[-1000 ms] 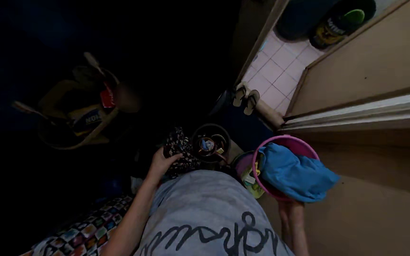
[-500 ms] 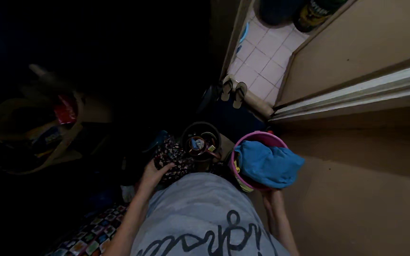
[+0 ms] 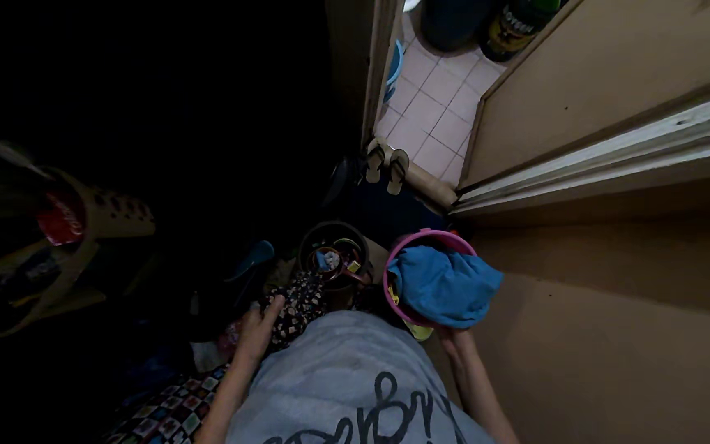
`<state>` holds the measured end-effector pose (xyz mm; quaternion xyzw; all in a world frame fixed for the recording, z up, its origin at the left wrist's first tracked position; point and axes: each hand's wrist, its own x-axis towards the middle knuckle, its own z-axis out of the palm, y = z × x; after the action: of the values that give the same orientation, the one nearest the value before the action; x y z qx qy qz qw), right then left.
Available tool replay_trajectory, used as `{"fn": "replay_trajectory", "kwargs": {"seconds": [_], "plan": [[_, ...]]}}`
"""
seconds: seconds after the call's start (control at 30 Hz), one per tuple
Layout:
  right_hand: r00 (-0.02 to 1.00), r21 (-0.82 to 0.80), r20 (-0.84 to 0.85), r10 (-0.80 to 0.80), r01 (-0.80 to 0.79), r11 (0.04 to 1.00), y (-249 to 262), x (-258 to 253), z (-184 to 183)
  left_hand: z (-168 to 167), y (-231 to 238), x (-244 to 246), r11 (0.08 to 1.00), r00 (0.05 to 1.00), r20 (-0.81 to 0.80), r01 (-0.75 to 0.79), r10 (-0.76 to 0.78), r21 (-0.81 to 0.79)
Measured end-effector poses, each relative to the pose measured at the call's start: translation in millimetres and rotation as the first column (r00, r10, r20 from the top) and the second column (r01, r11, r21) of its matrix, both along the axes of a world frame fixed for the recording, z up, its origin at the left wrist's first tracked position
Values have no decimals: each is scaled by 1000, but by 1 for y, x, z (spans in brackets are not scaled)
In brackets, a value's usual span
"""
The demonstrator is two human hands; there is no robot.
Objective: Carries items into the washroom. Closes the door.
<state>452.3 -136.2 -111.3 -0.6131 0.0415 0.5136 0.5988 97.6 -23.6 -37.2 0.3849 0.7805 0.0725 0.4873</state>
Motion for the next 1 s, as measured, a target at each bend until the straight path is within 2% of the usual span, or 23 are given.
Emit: {"fn": "replay_trajectory", "kwargs": {"seconds": [0.07, 0.2, 0.43, 0.63, 0.8, 0.9, 1.0], "plan": [[1000, -24, -11, -4, 4, 1000, 0, 5, -8, -2, -1, 0, 1000, 1000, -3, -9, 9, -2], [997, -305, -23, -76, 65, 950, 2, 11, -13, -3, -6, 1, 999, 999, -21, -34, 34, -17], [984, -566, -24, -176, 132, 814, -53, 39, -53, -18, -19, 10, 990, 992, -37, -123, 120, -73], [971, -594, -17, -237, 181, 784, -76, 47, -65, -12, -16, 31, 978, 999, -15, 47, -51, -201], [910, -616, 6, -414, 329, 716, -67, 50, -69, -13, -4, 31, 951, 989, 2, 142, -147, -274], [871, -588, 3, -492, 399, 703, -60, 41, -59, -16, 8, 27, 943, 980, -4, 191, -199, -273], [851, -559, -13, -525, 429, 709, -68, 31, -46, -17, 15, 22, 951, 971, -5, 234, -240, -202]]}}
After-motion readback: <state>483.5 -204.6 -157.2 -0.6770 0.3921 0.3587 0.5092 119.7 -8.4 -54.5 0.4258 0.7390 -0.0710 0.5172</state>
